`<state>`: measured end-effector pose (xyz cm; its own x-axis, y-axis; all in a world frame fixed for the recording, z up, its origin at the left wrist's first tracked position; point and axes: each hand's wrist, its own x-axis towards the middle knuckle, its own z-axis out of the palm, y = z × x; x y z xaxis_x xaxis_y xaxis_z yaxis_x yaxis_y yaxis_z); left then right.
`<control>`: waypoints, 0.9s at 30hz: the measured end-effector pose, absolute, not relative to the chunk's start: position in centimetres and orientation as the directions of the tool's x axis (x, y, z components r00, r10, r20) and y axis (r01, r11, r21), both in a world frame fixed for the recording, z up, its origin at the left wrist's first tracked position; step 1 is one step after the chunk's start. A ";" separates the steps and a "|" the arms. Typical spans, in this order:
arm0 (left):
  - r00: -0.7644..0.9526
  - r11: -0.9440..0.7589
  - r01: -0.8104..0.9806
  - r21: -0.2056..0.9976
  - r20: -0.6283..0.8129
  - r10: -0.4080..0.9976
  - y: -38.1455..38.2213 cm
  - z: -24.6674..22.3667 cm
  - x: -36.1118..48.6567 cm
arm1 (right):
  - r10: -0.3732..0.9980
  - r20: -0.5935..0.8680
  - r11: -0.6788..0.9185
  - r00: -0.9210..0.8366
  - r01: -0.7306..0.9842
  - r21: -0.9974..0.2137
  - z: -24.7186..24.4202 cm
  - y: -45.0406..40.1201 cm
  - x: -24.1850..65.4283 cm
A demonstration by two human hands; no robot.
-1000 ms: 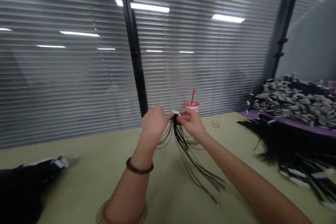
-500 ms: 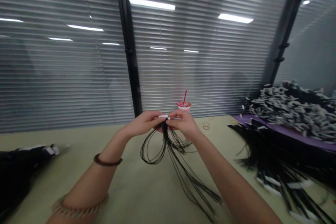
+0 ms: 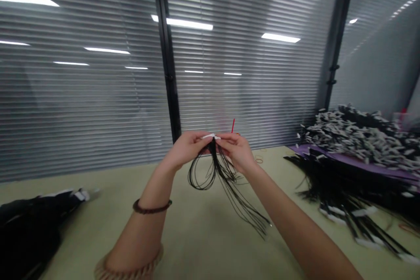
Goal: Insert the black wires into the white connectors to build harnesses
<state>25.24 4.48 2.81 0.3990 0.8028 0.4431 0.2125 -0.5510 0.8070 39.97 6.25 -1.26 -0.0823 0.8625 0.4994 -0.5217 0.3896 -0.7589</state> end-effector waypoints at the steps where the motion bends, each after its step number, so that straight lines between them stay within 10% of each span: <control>1: 0.373 -0.560 0.210 0.801 0.464 0.804 4.1 3.0 25.1 | 0.853 0.516 0.412 -0.073 -0.513 -0.753 -0.8 6.0 39.9; 27: 0.348 -0.492 0.132 0.860 0.425 0.836 1.5 4.1 24.1 | 0.676 0.676 0.610 -0.293 -0.291 -0.737 1.4 3.8 40.8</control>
